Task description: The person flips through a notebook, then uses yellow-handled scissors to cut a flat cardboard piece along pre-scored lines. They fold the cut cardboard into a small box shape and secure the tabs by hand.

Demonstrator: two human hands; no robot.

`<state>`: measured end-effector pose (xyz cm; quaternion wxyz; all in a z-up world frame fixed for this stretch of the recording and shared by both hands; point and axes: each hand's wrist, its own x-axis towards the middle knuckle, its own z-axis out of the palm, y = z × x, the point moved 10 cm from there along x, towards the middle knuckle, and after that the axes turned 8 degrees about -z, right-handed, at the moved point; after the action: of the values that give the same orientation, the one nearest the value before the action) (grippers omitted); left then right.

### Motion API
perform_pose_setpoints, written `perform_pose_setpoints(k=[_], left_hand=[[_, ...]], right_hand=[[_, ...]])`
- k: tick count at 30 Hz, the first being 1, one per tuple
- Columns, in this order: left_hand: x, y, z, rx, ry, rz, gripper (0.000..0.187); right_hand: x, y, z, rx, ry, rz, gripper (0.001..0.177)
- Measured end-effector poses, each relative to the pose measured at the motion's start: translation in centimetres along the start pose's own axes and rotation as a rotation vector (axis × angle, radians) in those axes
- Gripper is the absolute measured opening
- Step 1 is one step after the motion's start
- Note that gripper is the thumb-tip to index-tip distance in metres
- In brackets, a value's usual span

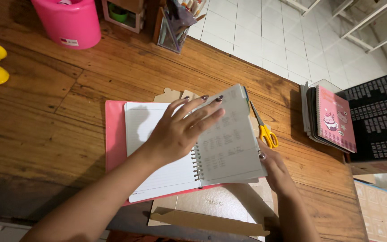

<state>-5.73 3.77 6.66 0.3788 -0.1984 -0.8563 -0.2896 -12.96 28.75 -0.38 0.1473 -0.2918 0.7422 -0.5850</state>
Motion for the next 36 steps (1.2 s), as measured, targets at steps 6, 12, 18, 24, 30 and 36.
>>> perform_pose_setpoints(k=[6, 12, 18, 24, 30, 36], left_hand=[[0.3, -0.5, -1.7, -0.081, 0.108, -0.016, 0.053], [0.3, -1.1, -2.5, -0.069, 0.162, -0.039, 0.041], [0.3, -1.5, -2.5, -0.079, 0.169, -0.06, 0.035], [0.3, -1.6, -2.2, -0.082, 0.142, -0.068, 0.03], [0.0, -2.0, -1.4, -0.136, 0.094, -0.091, 0.032], [-2.7, -9.0, 2.3, -0.489, -0.185, -0.767, 0.066]], right_hand=[[-0.1, 1.8, -1.2, 0.146, 0.099, 0.107, 0.063], [-0.5, 3.8, -2.8, 0.166, 0.182, 0.158, 0.06], [-0.9, 5.0, -3.8, 0.128, 0.213, 0.182, 0.056], [-0.5, 4.4, -3.1, 0.134, 0.131, 0.113, 0.064], [-0.8, 4.3, -0.3, 0.199, -0.05, -0.007, 0.098], [-2.8, -0.7, 7.8, 0.186, -0.367, -0.048, 0.118]])
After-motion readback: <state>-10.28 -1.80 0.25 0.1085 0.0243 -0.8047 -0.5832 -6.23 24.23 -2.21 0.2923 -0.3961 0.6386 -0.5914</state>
